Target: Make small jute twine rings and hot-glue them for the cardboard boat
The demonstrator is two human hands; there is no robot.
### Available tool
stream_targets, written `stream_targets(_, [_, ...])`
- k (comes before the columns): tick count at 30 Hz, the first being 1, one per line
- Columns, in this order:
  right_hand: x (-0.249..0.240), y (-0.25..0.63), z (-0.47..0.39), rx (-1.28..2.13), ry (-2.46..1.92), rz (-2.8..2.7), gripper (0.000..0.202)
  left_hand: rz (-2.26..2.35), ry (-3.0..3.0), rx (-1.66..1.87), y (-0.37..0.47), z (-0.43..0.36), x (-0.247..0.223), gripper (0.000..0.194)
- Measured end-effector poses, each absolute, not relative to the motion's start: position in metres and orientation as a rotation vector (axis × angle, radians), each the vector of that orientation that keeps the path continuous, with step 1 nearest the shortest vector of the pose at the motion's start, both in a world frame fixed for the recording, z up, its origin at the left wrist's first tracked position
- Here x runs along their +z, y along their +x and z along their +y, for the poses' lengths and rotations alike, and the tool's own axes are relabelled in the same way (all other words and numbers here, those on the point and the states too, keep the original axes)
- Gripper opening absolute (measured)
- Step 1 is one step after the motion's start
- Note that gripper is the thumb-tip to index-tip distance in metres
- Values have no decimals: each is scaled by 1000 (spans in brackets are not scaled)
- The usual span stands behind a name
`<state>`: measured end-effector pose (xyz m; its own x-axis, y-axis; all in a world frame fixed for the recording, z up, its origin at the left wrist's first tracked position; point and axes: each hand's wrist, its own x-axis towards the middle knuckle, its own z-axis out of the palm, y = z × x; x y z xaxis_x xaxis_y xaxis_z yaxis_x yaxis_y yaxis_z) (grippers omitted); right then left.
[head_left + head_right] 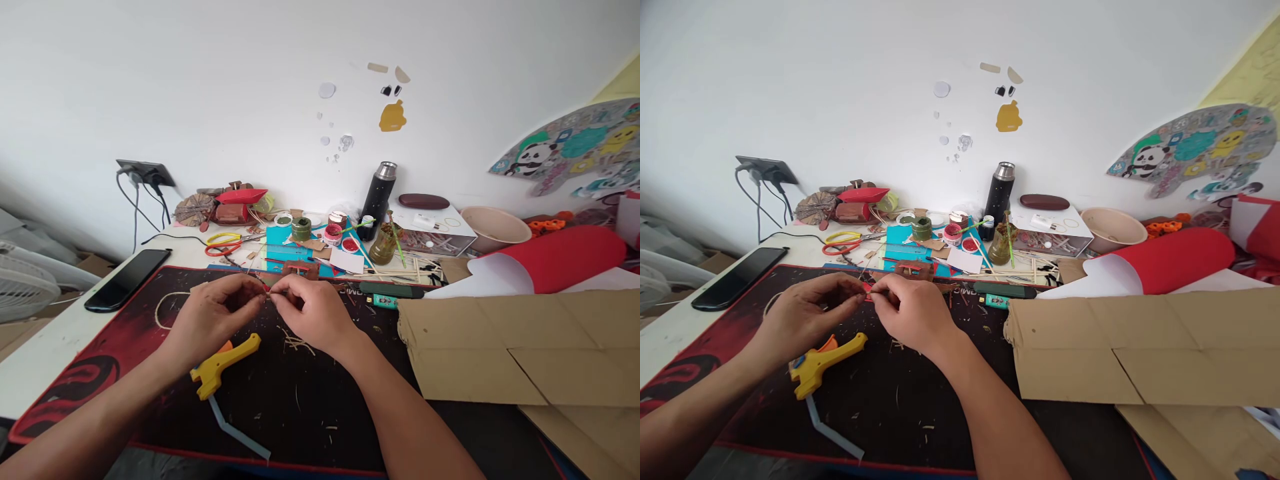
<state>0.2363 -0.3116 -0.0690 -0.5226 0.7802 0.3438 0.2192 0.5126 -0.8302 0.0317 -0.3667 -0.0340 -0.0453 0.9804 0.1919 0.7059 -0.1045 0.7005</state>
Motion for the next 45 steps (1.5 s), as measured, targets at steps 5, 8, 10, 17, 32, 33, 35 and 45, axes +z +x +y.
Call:
stream_targets(5, [-69,237,-310,980,-799,-1932,15,1808,1820,1070,30,-370,-34,22])
stream_targets(8, [-70,237,-309,999,-811,-1919,15,1832,1844,1108,31,-372,-33,21])
stream_targets(10, [-70,236,-309,1014,-806,-1914,14,1827,1862,1127,31,-373,-32,20])
stream_targets(17, [-68,235,-311,1023,-785,-1923,13,1803,1826,1068,34,-372,-32,23])
stream_targets(32, [-67,235,-313,1063,-766,-1925,13,1684,1594,1065,37,-369,-27,28])
stream_targets(33, [-67,235,-313,1063,-765,-1923,13,1678,1571,1057,36,-369,-27,30])
stream_targets(35, [-67,234,-313,1066,-771,-1921,14,1670,1523,1041,35,-368,-27,33])
stream_targets(45, [-66,236,-312,1067,-785,-1931,15,1651,1399,1093,28,-370,-23,34])
